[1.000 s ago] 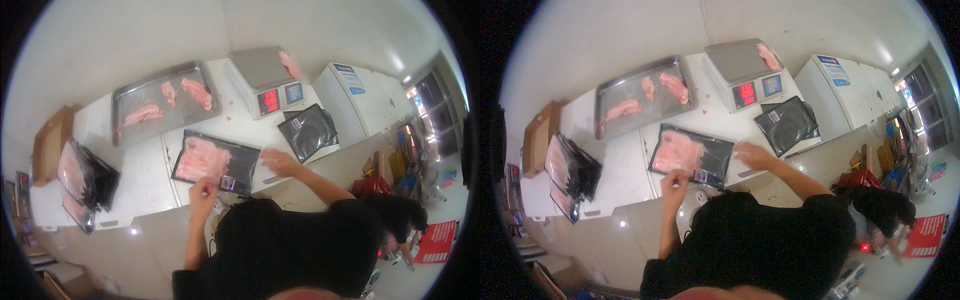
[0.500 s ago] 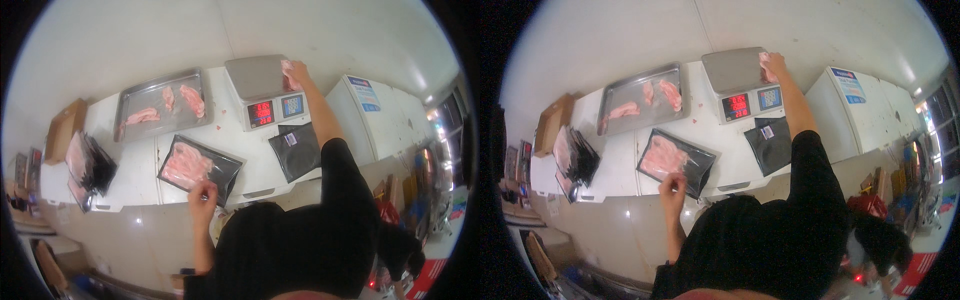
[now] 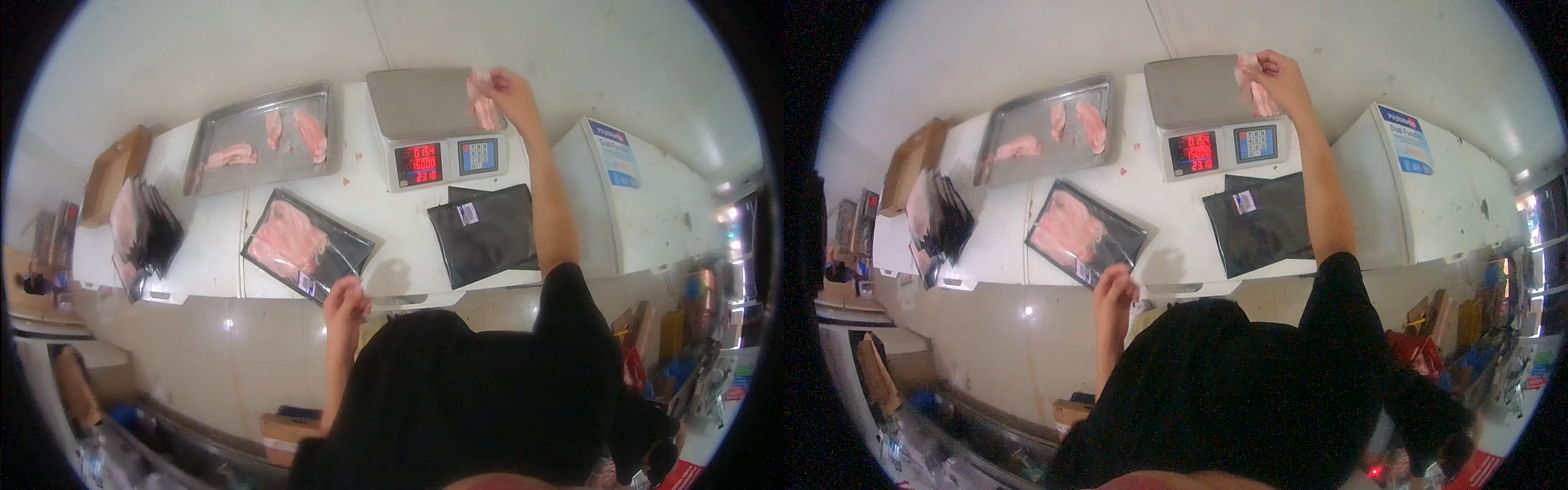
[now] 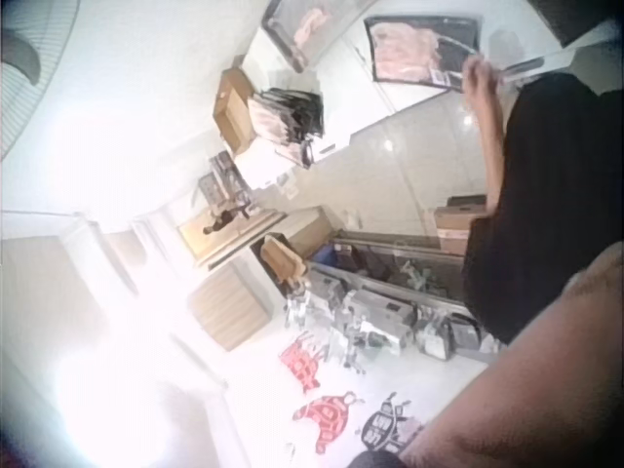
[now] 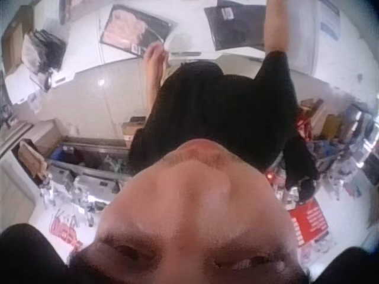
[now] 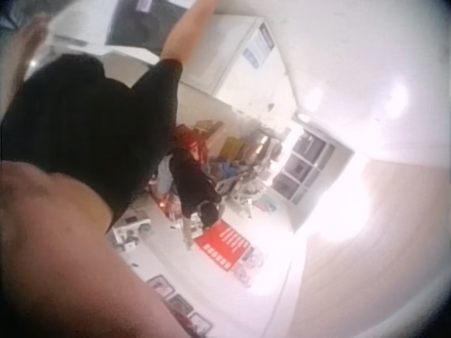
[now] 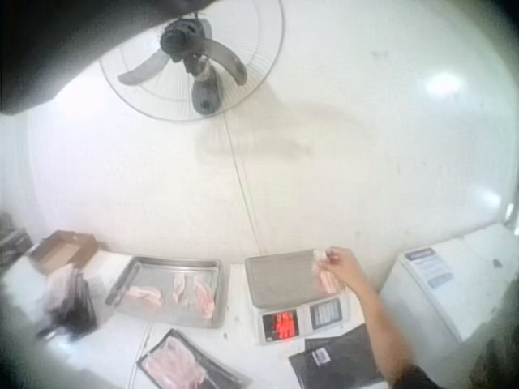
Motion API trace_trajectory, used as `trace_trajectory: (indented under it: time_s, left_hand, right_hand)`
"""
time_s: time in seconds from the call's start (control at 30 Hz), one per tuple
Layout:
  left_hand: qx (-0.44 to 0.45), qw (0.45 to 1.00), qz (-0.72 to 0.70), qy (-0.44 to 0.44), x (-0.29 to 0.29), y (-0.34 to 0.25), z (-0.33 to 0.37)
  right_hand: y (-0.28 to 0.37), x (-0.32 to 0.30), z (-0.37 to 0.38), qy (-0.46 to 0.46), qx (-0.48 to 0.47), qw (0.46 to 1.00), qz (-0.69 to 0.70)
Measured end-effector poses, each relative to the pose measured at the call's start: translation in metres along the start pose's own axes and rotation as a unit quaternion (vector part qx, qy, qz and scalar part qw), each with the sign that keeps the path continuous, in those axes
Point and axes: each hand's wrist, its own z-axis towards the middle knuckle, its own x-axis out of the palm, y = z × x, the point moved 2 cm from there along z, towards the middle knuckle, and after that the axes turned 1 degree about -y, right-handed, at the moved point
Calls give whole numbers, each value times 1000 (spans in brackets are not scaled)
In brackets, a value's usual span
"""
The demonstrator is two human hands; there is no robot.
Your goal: The person weighs slices of meat on a digital scale and places them into black plastic packaging trays.
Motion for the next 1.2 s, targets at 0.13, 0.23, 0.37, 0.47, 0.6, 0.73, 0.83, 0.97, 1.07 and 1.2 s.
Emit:
trace_trajectory:
  time_s: [0.13,0.23,0.37,0.47,0.6,0.73,0.83,0.97,1.07,1.2]
  left_hand:
    - [-96,979,-138,114,74,-14,36]
    - [-121,963,-210,119,104,-26,56]
    - [-62,984,-131,101,88,-28,57]
    - [-57,996,-34,52,69,-22,45]
    - [29,989,78,119,65,-33,31]
    - [13,983,116,142,69,-42,19]
    - [11,980,123,155,69,-44,10]
    - [28,980,135,147,60,-42,0]
    - [71,977,140,146,53,-42,-5]
    - [104,976,181,65,45,-35,-11]
  right_hand:
    - [60,39,-89,29,-42,997,65]
    - [74,91,-171,117,-71,975,173]
    - [74,141,-258,185,-223,950,119]
    - [71,153,-284,184,-276,940,84]
    - [74,141,-271,101,-253,959,83]
    - [91,135,-247,90,-197,972,87]
    - [108,146,-237,123,-225,964,69]
    - [111,161,-242,201,-107,969,99]
    - [106,171,-249,194,-34,967,164]
    - [97,180,-249,199,82,935,283]
